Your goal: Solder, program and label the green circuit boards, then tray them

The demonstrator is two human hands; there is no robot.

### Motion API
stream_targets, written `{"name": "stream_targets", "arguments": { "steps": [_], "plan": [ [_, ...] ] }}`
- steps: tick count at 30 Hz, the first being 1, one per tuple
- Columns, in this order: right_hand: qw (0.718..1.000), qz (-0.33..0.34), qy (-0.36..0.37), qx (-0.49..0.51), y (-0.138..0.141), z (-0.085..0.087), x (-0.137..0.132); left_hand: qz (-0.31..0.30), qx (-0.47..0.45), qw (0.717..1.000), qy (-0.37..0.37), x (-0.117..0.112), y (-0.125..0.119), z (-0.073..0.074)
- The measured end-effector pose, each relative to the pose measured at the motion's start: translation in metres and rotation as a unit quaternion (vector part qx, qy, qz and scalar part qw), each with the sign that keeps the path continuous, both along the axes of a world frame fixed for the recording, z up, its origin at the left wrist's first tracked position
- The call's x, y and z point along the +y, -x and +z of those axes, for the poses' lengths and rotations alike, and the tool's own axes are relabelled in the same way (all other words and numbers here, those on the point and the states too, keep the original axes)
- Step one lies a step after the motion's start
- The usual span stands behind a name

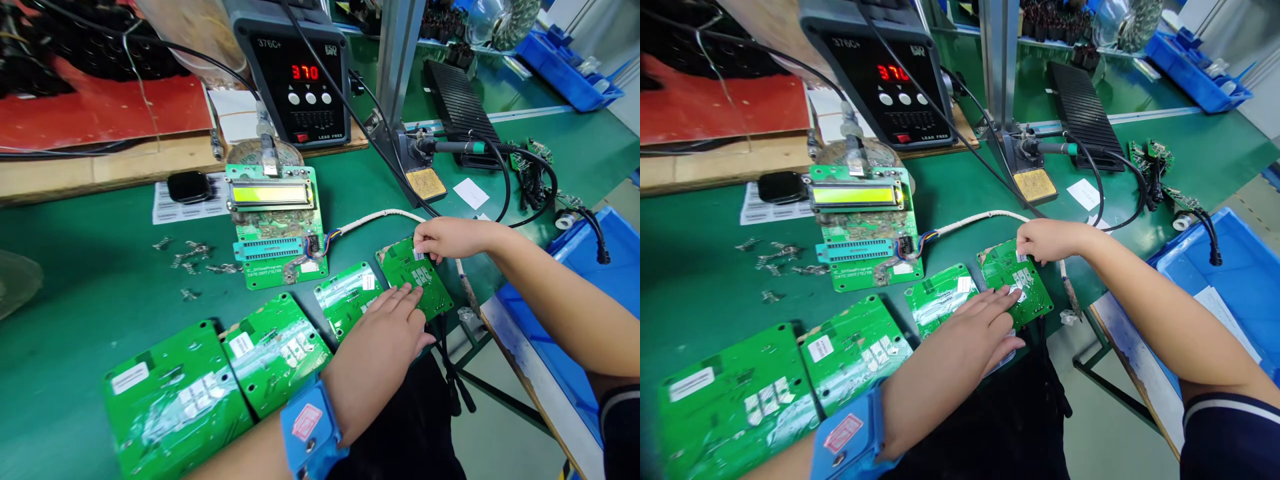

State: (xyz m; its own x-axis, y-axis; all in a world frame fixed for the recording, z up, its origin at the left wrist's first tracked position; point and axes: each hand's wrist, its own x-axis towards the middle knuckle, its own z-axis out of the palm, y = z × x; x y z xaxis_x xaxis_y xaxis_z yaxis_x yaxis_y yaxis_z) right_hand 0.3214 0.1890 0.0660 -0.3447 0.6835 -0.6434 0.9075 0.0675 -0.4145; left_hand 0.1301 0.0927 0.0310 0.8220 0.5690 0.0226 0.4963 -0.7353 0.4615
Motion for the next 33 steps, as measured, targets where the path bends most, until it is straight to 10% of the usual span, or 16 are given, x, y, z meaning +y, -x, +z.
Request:
{"name": "stream_targets", "arguments": {
  "steps": [16, 23, 29, 33],
  "plan": [
    [0.99, 0.032, -0.133, -0.017, 0.005, -0.001, -0.014, -0.006, 0.019, 1.0, -0.018, 0.001, 0.0, 0.0],
    [0.897, 0.095, -0.387, -0.193, 0.005, 0.0, -0.047, -0.011, 0.034, 0.999, 0.018, 0.002, -0.003, 0.005],
    [0.855, 0.217, -0.436, -0.179, -0.013, -0.015, -0.057, -0.007, -0.001, 0.999, 0.05, 0.004, -0.005, 0.003],
    [0.862, 0.159, -0.451, -0.172, -0.015, -0.017, -0.056, 0.015, -0.051, 0.996, 0.069, 0.007, -0.003, 0.002]
  ]
}}
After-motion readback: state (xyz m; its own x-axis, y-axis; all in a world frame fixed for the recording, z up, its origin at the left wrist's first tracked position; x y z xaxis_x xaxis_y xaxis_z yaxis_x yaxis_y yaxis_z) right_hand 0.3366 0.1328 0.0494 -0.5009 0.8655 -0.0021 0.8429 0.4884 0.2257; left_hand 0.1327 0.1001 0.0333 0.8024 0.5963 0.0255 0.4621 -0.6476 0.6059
